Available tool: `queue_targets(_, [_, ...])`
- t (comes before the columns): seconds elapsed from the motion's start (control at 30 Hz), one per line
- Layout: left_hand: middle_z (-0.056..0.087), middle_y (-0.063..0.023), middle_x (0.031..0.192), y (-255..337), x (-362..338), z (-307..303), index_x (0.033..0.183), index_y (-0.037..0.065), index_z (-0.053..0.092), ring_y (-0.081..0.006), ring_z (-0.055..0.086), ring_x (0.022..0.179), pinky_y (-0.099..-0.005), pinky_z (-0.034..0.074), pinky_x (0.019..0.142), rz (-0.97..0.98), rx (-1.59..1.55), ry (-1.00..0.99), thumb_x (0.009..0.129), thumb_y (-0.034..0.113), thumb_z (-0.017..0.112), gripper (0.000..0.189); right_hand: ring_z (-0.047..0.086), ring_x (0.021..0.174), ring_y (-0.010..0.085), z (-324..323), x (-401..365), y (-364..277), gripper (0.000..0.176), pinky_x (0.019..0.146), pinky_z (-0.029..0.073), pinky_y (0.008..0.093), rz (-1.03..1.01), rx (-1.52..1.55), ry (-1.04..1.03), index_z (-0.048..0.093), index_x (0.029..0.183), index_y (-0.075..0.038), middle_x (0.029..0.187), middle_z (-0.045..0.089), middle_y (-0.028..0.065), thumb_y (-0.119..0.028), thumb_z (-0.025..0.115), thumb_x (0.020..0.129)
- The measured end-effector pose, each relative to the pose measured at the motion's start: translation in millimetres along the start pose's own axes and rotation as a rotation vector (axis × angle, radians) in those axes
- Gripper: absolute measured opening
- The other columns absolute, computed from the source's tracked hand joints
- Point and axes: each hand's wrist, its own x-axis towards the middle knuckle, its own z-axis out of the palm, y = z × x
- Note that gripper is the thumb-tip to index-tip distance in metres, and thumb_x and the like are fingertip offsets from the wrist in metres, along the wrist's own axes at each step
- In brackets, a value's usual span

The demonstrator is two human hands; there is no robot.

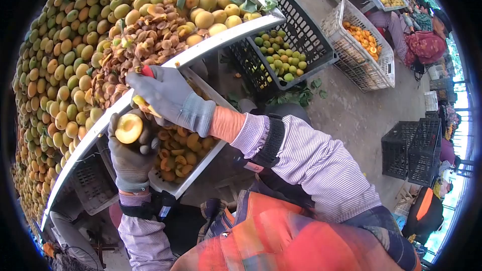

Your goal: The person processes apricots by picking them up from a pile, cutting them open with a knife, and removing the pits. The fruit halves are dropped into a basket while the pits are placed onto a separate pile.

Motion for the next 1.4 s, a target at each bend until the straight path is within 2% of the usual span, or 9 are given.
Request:
queue_targets(0.1, [0.057,-0.0047,0.076,-4.3,2.0,-7.5,0.102,0.005,0.055,-0.0129,0.049,0.059,-0.0222,0.042,0.056,-0.001,-0.071,-0.048,0.094,0.042,0.04,0.041,0.055,0.057,0.0079,-5.1,-3.3,-3.9,0.048,0.052,0.042,0.0197,0.084,0.045,-0.027,0.063,0.079,-0.001,0.063,0.058,0.0019,-0.044,0.046,0.091])
queue_targets(0.3, [0.052,-0.0106,0.118,5.8,-1.2,-5.9,0.121,-0.005,0.047,-0.0178,0.051,0.109,-0.0325,0.037,0.098,0.588,1.265,-0.166,0.096,0.018,0.035,0.035,0.053,0.048,0.0076,-13.5,-8.9,-7.2,0.051,0.04,0.039,0.0187,0.027,-0.138,-0.119,0.065,0.084,-0.005,0.065,0.059,0.0017,-0.049,0.04,0.092])
queue_targets(0.43, [0.05,-0.0116,0.121,2.1,-10.9,13.8,0.127,-0.004,0.042,-0.0174,0.05,0.109,-0.0324,0.038,0.097,0.494,0.79,-0.096,0.093,0.017,0.044,0.04,0.059,0.062,0.0128,-23.1,-5.8,14.3,0.039,0.048,0.046,0.0229,-0.155,-0.307,-0.175,0.055,0.111,-0.001,0.082,0.061,0.0075,-0.034,0.04,0.095])
queue_targets(0.5, [0.049,-0.0138,0.122,2.6,-16.0,27.1,0.135,-0.002,0.033,-0.0194,0.048,0.111,-0.0322,0.039,0.096,0.44,0.603,-0.073,0.087,0.012,0.056,0.055,0.061,0.075,0.0175,-23.3,2.6,27.9,0.036,0.057,0.049,0.0253,-0.775,-0.744,-0.077,0.047,0.123,-0.001,0.095,0.06,0.013,-0.02,0.043,0.093])
queue_targets(0.63, [0.042,-0.0134,0.131,-11.0,1.7,9.4,0.141,-0.003,0.021,-0.0186,0.045,0.117,-0.0308,0.037,0.1,0.531,0.782,-0.101,0.081,0.0,0.059,0.071,0.059,0.075,0.0215,-8.1,-8.5,6.9,0.046,0.067,0.05,0.0289,-0.132,-0.442,-0.231,0.041,0.134,-0.012,0.092,0.057,0.0129,-0.007,0.044,0.089])
queue_targets(0.7, [0.041,-0.0131,0.132,-11.2,1.7,5.2,0.141,-0.003,0.022,-0.0182,0.045,0.117,-0.03,0.038,0.099,0.484,0.61,-0.099,0.081,-0.002,0.057,0.069,0.054,0.07,0.0189,-4.5,-5.9,22.9,0.04,0.067,0.048,0.0284,-0.398,-0.449,-0.254,0.047,0.131,-0.014,0.087,0.053,0.0092,-0.008,0.046,0.091])
queue_targets(0.77, [0.04,-0.0128,0.133,-7.9,-0.6,4.0,0.141,-0.003,0.023,-0.0177,0.045,0.117,-0.0292,0.039,0.098,0.436,0.436,-0.104,0.082,-0.004,0.055,0.067,0.049,0.072,0.0059,9.9,-6.9,7.5,0.035,0.066,0.044,0.0236,-0.042,-0.207,-0.118,0.055,0.086,-0.001,0.075,0.056,0.0005,-0.036,0.058,0.09])
queue_targets(1.03, [0.042,-0.0122,0.13,-5.9,-4.0,6.5,0.137,-0.003,0.03,-0.019,0.046,0.118,-0.0302,0.042,0.097,0.37,0.423,-0.12,0.076,-0.012,0.052,0.066,0.052,0.066,0.0211,10.2,-12.0,1.5,0.031,0.063,0.045,0.0325,-0.151,-0.552,-0.043,0.058,0.096,-0.003,0.076,0.057,0.0131,-0.032,0.062,0.087])
queue_targets(1.4, [0.046,-0.0132,0.127,-4.4,-1.4,9.4,0.141,0.0,0.025,-0.0178,0.053,0.108,-0.0275,0.049,0.085,0.306,0.356,-0.216,0.078,-0.005,0.058,0.071,0.055,0.07,0.0102,-1.0,-14.3,-9.4,0.029,0.066,0.046,0.0268,0.094,-0.381,-0.014,0.058,0.093,-0.001,0.076,0.06,0.008,-0.029,0.063,0.087])
